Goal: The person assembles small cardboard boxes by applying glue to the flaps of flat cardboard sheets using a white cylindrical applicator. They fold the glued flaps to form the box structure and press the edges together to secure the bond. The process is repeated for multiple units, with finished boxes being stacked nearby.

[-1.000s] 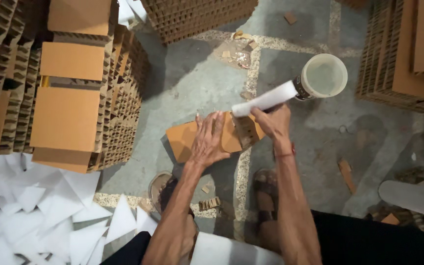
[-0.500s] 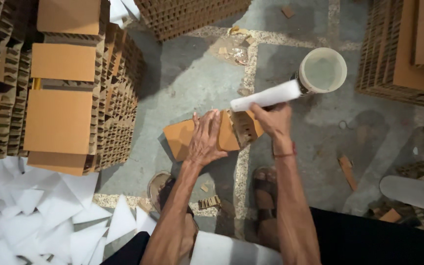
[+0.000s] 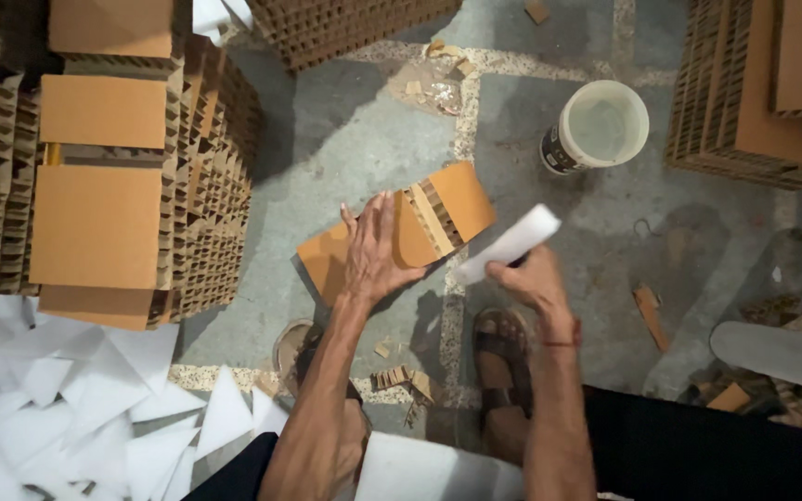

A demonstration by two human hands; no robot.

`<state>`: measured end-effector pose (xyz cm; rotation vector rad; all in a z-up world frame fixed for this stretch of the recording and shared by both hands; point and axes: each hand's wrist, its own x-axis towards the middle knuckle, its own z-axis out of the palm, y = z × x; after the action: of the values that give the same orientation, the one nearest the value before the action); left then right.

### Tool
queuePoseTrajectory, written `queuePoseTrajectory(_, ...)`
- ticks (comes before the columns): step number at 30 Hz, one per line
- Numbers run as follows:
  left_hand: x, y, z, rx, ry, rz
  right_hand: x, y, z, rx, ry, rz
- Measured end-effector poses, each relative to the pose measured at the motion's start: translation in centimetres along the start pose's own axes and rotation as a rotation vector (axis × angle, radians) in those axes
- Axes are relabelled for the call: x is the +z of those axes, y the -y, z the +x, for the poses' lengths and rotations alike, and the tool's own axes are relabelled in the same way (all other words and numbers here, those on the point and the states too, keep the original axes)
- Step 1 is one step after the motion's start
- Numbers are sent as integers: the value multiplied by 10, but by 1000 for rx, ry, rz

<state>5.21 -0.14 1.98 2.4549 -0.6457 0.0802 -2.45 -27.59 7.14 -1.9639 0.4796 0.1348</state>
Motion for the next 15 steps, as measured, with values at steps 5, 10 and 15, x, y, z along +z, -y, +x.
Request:
queuePoseTrajectory(5, -19, -7, 16, -86, 206, 124, -58, 37, 13, -143, -348, 252)
queuePoseTrajectory(10, -40, 16, -6, -344, -254, 32, -125, 51, 80, -255, -660, -244)
queuePoseTrajectory(15, -35, 48, -54, -897, -388, 71, -142, 1, 155, -296, -590, -534)
